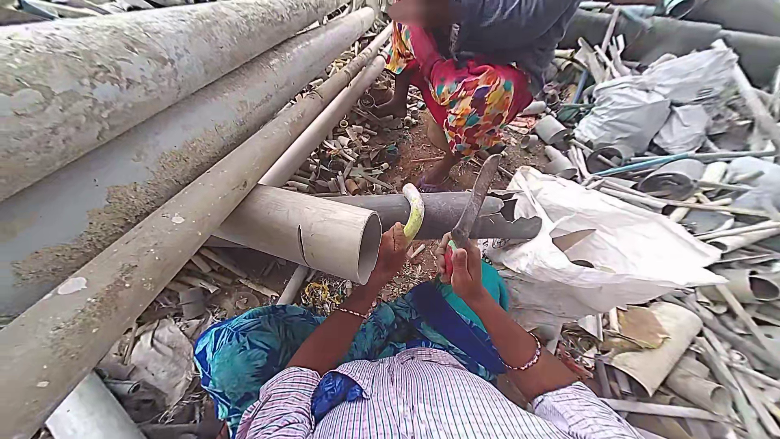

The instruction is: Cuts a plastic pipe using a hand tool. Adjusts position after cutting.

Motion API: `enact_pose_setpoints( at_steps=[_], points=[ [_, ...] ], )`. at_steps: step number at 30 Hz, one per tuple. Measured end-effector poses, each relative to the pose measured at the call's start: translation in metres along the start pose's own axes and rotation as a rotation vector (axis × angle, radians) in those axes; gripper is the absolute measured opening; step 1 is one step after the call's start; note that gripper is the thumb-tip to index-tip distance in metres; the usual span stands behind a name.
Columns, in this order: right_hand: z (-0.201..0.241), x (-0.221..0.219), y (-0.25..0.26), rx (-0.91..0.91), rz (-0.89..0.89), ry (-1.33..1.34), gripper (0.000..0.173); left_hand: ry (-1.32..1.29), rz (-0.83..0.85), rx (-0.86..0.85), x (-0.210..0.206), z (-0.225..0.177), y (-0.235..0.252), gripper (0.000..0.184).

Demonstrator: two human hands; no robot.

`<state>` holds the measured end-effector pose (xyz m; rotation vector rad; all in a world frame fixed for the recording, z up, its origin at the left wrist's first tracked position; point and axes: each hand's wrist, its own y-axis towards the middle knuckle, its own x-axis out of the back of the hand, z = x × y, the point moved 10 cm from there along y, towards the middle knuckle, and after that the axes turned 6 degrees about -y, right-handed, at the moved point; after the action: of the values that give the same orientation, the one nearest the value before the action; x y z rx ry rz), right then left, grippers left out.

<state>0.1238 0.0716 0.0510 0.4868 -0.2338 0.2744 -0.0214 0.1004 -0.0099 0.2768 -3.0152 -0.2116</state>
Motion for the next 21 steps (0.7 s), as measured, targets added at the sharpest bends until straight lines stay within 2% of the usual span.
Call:
enact_pose_setpoints(
  at_steps=[1, 2, 3, 4, 5, 6, 8, 10, 11, 12, 13, 14, 15, 16, 17, 19, 20, 21],
  points=[
    [-0.014, -0.005, -0.001, -0.084, 0.029, 0.012, 0.048, -0.053, -0.016, 0.016, -0.001, 0.003, 0.002, 0.045],
    [-0.040, -0.014, -0.006, -0.328, 0.087, 0.070, 0.042, -0.088, -0.041, 0.048, -0.001, 0.006, 0.002, 0.044],
    [-0.066, -0.022, -0.019, -0.639, 0.144, 0.131, 0.046, -0.123, -0.065, 0.104, 0.000, 0.010, -0.001, 0.044],
    [-0.077, -0.026, -0.030, -0.821, 0.165, 0.144, 0.047, -0.165, -0.086, 0.155, 0.004, 0.016, -0.004, 0.044],
    [-0.072, -0.023, -0.025, -0.825, 0.162, 0.134, 0.044, -0.222, -0.116, 0.172, 0.006, 0.016, -0.001, 0.044],
    [-0.055, -0.019, -0.013, -0.699, 0.142, 0.111, 0.040, -0.278, -0.127, 0.183, 0.006, 0.014, 0.003, 0.043],
    [-0.013, -0.010, -0.001, -0.290, 0.084, 0.056, 0.036, -0.360, -0.122, 0.201, 0.001, 0.020, -0.002, 0.044],
    [0.013, -0.005, 0.007, 0.042, 0.031, -0.043, 0.054, -0.392, -0.106, 0.169, -0.001, 0.022, -0.002, 0.045],
    [0.008, -0.006, 0.008, 0.068, 0.036, -0.077, 0.057, -0.392, -0.101, 0.165, -0.002, 0.023, -0.001, 0.046],
    [-0.013, -0.010, 0.007, -0.058, 0.084, -0.073, 0.051, -0.383, -0.104, 0.187, -0.002, 0.024, -0.003, 0.047],
    [-0.045, -0.019, 0.001, -0.363, 0.181, -0.025, 0.043, -0.373, -0.108, 0.228, -0.002, 0.026, -0.006, 0.047],
    [-0.070, -0.023, -0.011, -0.674, 0.256, 0.019, 0.045, -0.367, -0.113, 0.269, -0.002, 0.028, -0.009, 0.046],
    [-0.079, -0.026, -0.018, -0.825, 0.282, 0.039, 0.046, -0.358, -0.126, 0.287, 0.003, 0.033, -0.010, 0.046],
    [-0.070, -0.021, -0.009, -0.804, 0.279, 0.039, 0.044, -0.374, -0.130, 0.279, 0.005, 0.032, -0.003, 0.046],
    [-0.052, -0.017, -0.001, -0.683, 0.254, 0.040, 0.041, -0.391, -0.123, 0.281, 0.004, 0.033, -0.002, 0.046],
    [-0.010, -0.012, 0.007, -0.315, 0.168, 0.040, 0.035, -0.393, -0.129, 0.254, 0.002, 0.034, -0.007, 0.045],
    [0.004, -0.010, 0.012, -0.147, 0.143, 0.002, 0.042, -0.383, -0.137, 0.236, 0.003, 0.029, -0.006, 0.044],
    [0.006, -0.011, 0.014, -0.080, 0.138, -0.050, 0.050, -0.359, -0.142, 0.227, 0.005, 0.022, -0.007, 0.044]
  ],
)
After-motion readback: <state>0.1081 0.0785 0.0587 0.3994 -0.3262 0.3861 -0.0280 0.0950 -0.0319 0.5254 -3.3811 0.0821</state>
